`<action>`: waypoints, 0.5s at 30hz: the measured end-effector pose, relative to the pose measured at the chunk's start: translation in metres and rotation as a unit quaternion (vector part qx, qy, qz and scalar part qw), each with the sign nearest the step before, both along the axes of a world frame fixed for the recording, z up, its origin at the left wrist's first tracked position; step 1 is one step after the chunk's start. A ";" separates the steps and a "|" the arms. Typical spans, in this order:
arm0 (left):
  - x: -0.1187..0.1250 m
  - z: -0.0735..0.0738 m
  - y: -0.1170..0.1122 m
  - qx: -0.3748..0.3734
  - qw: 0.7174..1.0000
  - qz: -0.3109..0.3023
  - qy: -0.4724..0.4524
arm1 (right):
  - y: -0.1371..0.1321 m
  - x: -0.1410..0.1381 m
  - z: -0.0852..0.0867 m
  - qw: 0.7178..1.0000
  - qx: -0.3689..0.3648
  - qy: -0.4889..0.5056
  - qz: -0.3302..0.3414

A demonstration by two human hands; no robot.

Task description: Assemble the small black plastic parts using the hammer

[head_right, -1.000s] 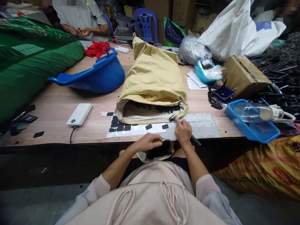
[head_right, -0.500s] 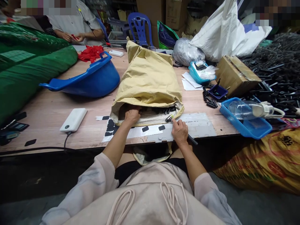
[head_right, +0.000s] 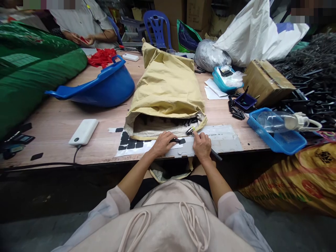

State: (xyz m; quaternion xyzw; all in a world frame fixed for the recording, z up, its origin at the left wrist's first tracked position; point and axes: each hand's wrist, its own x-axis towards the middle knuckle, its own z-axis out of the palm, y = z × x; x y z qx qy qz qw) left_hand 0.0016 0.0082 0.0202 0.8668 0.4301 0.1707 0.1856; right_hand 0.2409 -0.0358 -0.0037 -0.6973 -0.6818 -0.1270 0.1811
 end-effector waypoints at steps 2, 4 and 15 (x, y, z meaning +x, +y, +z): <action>-0.005 -0.008 0.002 -0.007 0.999 0.006 -0.045 | 0.000 0.000 0.000 1.000 -0.002 0.008 0.002; -0.008 -0.014 0.004 -0.016 0.996 0.019 -0.085 | 0.000 0.001 -0.001 1.000 0.000 0.016 0.003; -0.008 -0.023 0.009 -0.043 0.985 0.062 -0.156 | -0.006 -0.010 0.011 0.988 0.002 0.142 0.067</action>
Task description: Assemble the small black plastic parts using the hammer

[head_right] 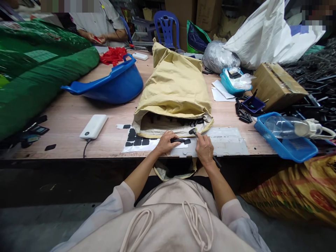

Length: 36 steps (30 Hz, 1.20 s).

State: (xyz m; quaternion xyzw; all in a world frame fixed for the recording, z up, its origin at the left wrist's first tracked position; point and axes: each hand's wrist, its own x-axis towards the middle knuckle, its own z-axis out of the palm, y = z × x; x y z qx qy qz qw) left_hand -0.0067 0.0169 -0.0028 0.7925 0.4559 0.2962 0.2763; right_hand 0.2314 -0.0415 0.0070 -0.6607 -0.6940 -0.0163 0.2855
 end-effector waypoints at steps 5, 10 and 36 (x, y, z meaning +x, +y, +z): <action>0.001 -0.003 0.000 -0.001 1.000 0.015 -0.018 | -0.018 -0.035 0.004 0.984 -0.023 0.133 0.118; 0.001 -0.003 0.001 -0.009 1.000 0.013 -0.024 | -0.024 -0.047 0.008 0.980 -0.036 0.136 0.140; 0.003 0.000 0.000 -0.015 0.999 0.027 -0.021 | -0.005 -0.006 0.015 0.999 0.015 0.036 0.030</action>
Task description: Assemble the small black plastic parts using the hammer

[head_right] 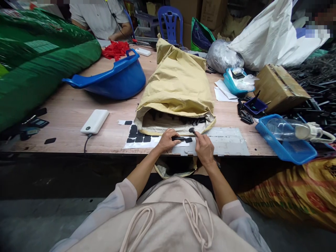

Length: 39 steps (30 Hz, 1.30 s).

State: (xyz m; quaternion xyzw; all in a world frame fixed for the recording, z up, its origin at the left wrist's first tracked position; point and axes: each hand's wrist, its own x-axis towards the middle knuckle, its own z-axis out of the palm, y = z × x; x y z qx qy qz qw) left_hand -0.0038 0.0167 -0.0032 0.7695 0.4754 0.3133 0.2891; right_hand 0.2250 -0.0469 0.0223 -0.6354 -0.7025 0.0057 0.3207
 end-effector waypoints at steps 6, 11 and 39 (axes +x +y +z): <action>0.001 0.004 -0.003 -0.001 1.000 -0.007 0.012 | 0.020 0.030 -0.018 0.991 0.000 -0.122 -0.048; -0.002 0.005 -0.003 -0.003 1.000 -0.014 0.025 | 0.017 0.028 -0.027 0.985 0.005 -0.155 -0.069; 0.019 -0.030 -0.106 -0.297 0.923 -0.168 0.180 | 0.016 0.022 -0.028 0.985 0.014 -0.157 -0.074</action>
